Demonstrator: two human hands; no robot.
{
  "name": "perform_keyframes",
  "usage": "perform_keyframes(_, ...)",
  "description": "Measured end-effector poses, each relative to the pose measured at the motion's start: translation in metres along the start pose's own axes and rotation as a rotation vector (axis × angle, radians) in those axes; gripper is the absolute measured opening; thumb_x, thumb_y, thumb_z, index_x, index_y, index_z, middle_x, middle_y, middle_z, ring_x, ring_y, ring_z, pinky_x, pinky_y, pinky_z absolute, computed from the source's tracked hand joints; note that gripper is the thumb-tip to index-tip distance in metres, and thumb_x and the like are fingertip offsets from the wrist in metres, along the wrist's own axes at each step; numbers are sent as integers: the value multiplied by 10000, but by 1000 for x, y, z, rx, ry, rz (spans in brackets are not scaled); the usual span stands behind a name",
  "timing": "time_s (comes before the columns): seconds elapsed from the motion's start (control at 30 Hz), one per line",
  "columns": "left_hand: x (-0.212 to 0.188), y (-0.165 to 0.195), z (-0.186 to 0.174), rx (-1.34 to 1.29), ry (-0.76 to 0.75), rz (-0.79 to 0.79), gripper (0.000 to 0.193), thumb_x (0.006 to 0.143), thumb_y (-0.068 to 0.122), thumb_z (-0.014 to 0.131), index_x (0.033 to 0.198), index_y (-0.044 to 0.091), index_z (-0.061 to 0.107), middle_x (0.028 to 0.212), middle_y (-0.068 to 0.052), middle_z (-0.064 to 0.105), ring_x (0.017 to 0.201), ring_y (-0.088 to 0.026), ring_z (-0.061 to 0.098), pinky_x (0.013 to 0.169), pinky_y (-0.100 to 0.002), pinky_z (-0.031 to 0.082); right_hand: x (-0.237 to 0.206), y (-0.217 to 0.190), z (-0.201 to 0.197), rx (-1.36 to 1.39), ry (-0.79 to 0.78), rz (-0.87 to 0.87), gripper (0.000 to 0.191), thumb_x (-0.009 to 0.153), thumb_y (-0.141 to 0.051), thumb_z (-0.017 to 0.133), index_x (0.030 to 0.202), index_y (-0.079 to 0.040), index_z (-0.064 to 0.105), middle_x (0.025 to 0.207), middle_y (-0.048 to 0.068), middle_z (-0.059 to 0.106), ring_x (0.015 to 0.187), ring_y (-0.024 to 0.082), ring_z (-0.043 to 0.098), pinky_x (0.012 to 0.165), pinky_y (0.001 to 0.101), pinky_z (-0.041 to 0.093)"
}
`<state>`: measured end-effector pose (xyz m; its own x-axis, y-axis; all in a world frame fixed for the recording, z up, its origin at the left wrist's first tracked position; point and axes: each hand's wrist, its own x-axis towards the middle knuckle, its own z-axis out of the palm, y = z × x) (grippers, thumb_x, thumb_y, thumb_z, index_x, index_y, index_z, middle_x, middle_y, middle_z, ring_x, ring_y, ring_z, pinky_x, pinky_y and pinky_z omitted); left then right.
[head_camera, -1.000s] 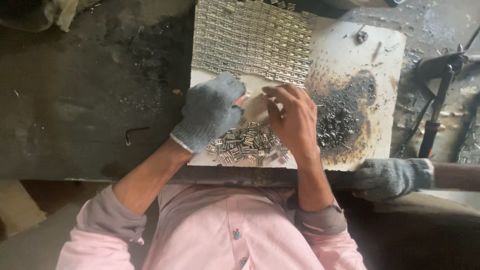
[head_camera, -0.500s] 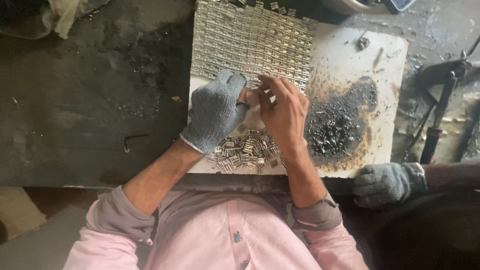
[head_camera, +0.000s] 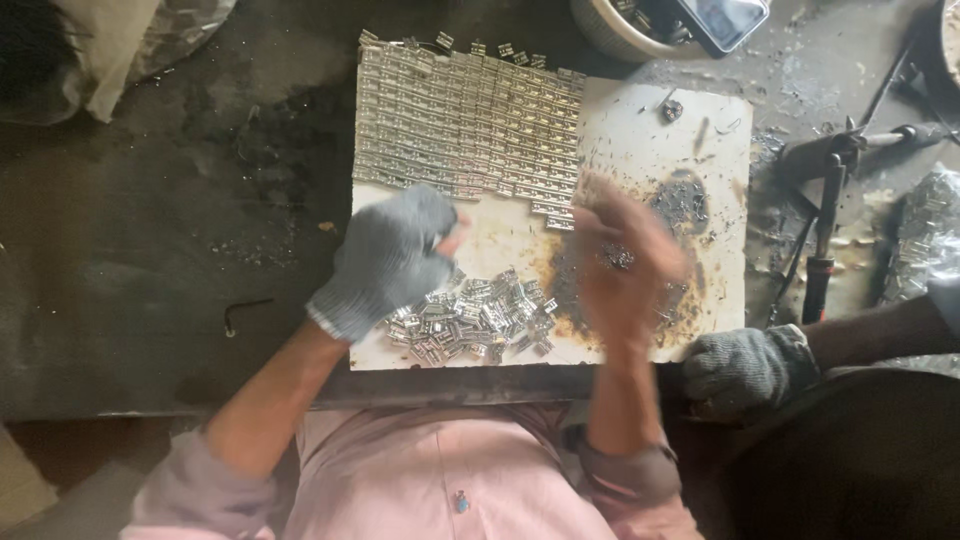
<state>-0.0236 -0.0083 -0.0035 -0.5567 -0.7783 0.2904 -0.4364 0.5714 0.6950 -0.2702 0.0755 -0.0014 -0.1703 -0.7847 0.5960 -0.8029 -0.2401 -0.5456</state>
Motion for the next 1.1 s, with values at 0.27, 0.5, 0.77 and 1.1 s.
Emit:
perform_keyframes(0.27,-8,25,-21,115,-256,146,113,782,197,728,851,108,721,883,-91,638,849,-299,661,702,-440,562,-12,-21,-152,-352,201,-100,229,865,-70,794,1078,9,819,893,151,723,644,145,590,557,255,392)
perform_keyframes(0.5,-7,28,-15,80,-232,83,121,786,162,715,879,85,700,852,-102,650,811,-321,672,698,-454,552,-19,-29,-182,-371,-27,2,149,962,59,749,1092,13,806,875,118,710,691,135,628,575,217,416)
perform_keyframes(0.77,-13,24,-6,317,-104,178,134,799,97,736,929,66,722,883,-80,676,803,-279,677,682,-396,561,-10,-18,-151,-409,-45,66,201,930,115,708,1044,1,829,832,104,728,613,146,605,501,249,377)
perform_keyframes(1.1,-12,26,-20,180,-143,244,201,728,114,698,923,74,730,968,-79,679,860,-271,662,712,-378,572,-21,-48,-68,-157,-539,79,237,873,-18,747,1093,-92,799,974,61,740,840,190,692,695,324,554)
